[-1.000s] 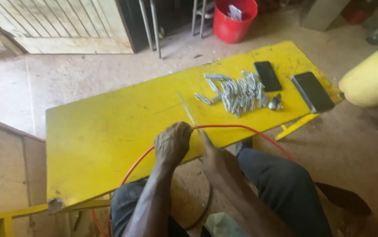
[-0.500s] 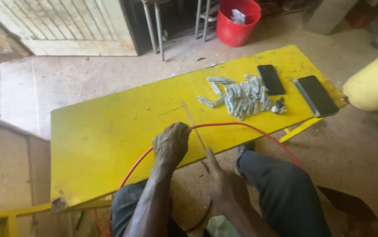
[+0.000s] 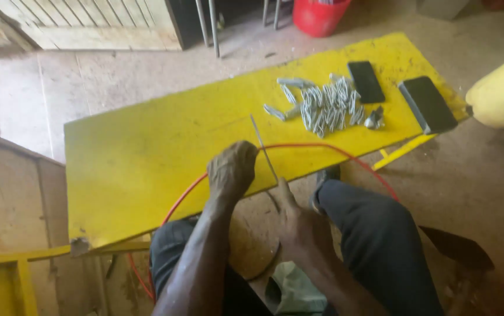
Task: A person uses a hacksaw blade to cut through a red electrical cable on a yellow workbench.
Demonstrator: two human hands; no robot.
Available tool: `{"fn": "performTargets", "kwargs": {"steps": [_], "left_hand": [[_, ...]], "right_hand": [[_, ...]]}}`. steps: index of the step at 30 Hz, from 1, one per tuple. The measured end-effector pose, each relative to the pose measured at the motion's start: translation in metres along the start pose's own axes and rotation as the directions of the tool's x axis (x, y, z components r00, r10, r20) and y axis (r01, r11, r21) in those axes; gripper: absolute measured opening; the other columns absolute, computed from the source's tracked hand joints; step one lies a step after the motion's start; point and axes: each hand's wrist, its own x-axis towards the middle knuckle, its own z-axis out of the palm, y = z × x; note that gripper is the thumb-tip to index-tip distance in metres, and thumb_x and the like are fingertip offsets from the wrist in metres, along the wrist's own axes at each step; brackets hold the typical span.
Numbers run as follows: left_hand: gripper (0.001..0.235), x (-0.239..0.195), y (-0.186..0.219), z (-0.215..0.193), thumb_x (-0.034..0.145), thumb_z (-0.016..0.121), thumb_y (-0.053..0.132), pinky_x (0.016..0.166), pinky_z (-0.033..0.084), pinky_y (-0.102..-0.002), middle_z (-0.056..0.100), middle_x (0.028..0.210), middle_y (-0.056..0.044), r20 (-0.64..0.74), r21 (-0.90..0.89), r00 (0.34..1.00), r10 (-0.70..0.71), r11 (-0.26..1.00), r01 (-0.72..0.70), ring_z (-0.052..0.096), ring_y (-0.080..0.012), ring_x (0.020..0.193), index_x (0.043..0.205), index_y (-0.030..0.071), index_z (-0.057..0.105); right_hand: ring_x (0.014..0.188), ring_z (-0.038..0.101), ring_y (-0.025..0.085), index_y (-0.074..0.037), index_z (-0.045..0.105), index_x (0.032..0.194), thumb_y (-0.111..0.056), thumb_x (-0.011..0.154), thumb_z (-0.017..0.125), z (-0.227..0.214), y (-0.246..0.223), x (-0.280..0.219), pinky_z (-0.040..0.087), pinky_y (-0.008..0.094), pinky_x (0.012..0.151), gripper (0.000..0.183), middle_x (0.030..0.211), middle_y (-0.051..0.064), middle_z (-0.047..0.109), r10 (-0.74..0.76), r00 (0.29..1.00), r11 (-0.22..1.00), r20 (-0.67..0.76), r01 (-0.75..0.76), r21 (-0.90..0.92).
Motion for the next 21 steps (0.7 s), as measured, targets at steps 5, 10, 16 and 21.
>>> {"fn": "performTargets", "kwargs": {"steps": [5,10,16,21], "left_hand": [[0.034,-0.012,0.000,0.011,0.108,0.050,0.055,0.086,0.059,-0.051,0.075,0.097,-0.002,0.074,0.001,0.997,0.007,1.000,-0.007,0.077,-0.0330,0.097,0.106,0.028,0.070],[0.033,0.004,-0.014,0.015,0.108,0.048,0.054,0.092,0.057,-0.055,0.074,0.099,-0.007,0.029,0.038,0.998,-0.051,0.998,0.050,0.075,-0.0383,0.098,0.110,0.029,0.069],[0.029,-0.006,-0.003,0.019,0.107,0.052,0.052,0.089,0.056,-0.060,0.075,0.100,-0.011,0.105,-0.007,0.994,0.018,1.000,-0.018,0.075,-0.0425,0.099,0.109,0.027,0.067],[0.031,-0.007,-0.008,0.010,0.108,0.049,0.053,0.087,0.059,-0.050,0.074,0.094,-0.002,0.083,0.024,0.996,-0.023,0.999,0.021,0.077,-0.0330,0.094,0.102,0.028,0.068]], "right_hand": [[0.079,0.079,0.038,-0.020,0.027,0.173,-0.015,0.104,0.044,-0.005,-0.012,0.064,0.062,0.052,0.075,0.071,0.081,0.020,0.077,-0.055,0.998,0.998,-0.039,0.056,0.042],[0.082,0.079,0.042,-0.019,0.026,0.173,-0.014,0.103,0.046,-0.007,-0.016,0.010,0.063,0.057,0.078,0.073,0.081,0.030,0.075,-0.031,0.999,0.996,-0.027,0.033,0.085],[0.115,0.074,0.040,-0.040,0.012,0.175,-0.033,0.104,0.043,-0.015,-0.015,0.054,0.057,0.057,0.103,0.077,0.115,0.022,0.076,0.133,0.979,0.990,0.152,-0.139,0.025],[0.086,0.079,0.045,-0.029,0.023,0.174,-0.019,0.103,0.044,-0.005,-0.019,0.053,0.063,0.058,0.080,0.075,0.083,0.030,0.075,-0.036,0.999,0.997,-0.024,0.038,0.072]]}}
